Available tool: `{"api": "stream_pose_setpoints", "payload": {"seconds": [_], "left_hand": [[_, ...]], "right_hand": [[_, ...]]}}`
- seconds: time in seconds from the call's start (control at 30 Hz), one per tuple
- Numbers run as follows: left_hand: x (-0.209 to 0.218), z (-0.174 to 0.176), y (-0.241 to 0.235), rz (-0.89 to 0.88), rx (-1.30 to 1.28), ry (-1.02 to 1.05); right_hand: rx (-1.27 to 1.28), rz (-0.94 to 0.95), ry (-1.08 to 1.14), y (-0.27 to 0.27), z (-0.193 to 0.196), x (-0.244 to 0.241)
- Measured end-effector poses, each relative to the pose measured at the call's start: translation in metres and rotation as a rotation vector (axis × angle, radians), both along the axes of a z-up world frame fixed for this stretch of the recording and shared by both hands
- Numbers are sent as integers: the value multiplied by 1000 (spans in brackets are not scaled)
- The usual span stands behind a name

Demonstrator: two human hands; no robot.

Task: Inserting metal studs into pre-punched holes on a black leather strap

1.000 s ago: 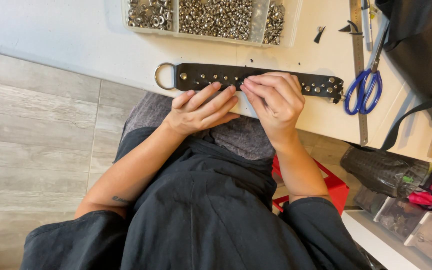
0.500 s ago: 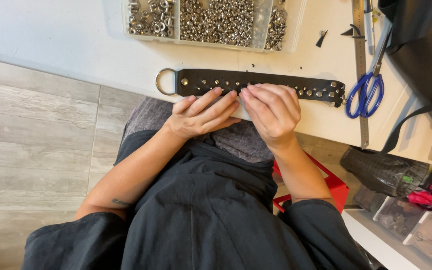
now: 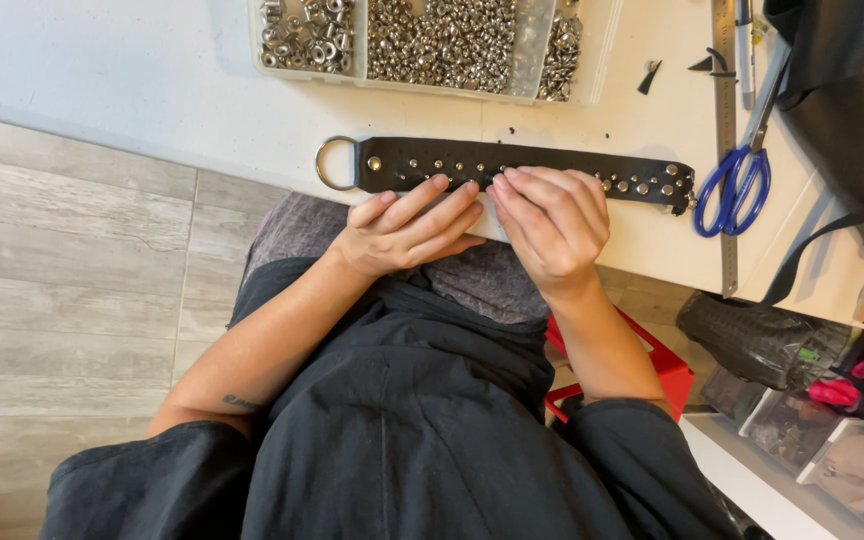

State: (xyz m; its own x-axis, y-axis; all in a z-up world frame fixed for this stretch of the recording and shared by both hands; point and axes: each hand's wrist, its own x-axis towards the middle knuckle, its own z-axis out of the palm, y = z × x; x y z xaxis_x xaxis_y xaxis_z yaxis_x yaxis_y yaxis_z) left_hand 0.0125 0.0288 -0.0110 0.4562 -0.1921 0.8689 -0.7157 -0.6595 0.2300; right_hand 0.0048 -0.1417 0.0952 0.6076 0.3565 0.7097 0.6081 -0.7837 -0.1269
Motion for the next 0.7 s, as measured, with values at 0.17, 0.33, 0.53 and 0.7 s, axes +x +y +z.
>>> {"api": "stream_pose_setpoints", "payload": {"seconds": [0.17,0.33,0.53,0.7], "left_hand": [[-2,0,0,-2,4,21],[-3,1,0,-9,3,9],[1,-3,4,6,3,-9],[3,-4,14,-56,193,-61]], "right_hand": [[-60,-1,75,-2,-1,-8],[-69,16,155,0,16,-6],[-6,5,279,-29,46,17],[-481,-105,416,-47,76,70]]}}
